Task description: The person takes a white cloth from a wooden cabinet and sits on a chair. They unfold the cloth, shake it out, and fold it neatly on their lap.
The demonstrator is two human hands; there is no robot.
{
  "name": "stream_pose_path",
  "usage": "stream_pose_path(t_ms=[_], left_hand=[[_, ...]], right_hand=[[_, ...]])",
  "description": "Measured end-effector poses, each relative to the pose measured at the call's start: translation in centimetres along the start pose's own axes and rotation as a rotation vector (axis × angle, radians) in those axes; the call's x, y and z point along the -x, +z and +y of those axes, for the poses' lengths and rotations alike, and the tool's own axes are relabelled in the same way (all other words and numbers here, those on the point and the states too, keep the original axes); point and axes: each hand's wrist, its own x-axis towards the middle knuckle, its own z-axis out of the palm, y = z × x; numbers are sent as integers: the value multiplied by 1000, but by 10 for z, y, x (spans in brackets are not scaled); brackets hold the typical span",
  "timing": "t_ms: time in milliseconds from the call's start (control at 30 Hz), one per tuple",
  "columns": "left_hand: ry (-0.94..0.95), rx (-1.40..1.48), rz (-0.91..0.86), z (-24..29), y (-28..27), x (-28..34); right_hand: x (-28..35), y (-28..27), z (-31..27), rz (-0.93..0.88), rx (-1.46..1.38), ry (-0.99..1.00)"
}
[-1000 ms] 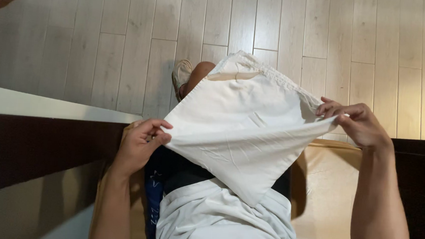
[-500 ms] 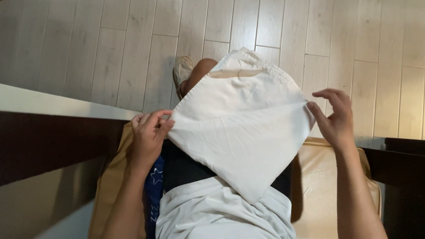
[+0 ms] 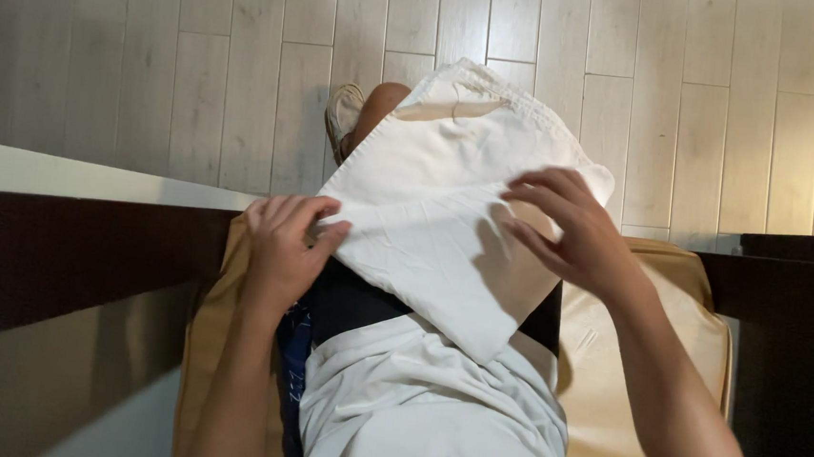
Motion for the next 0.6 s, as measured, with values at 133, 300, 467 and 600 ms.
stream_pose_path(t_ms=[133, 300, 467, 600], left_hand=[[12, 35, -124, 7, -2, -11], [-45, 158, -179, 9, -12, -15], [-27, 244, -178, 19, -26, -14], [-22, 290, -179, 18, -27, -13]], right_hand=[[-51, 9, 0, -381, 60, 4], [-78, 19, 22, -739, 117, 120], [-88, 10, 14, -773, 58, -2], [-82, 5, 9, -827, -17, 159]])
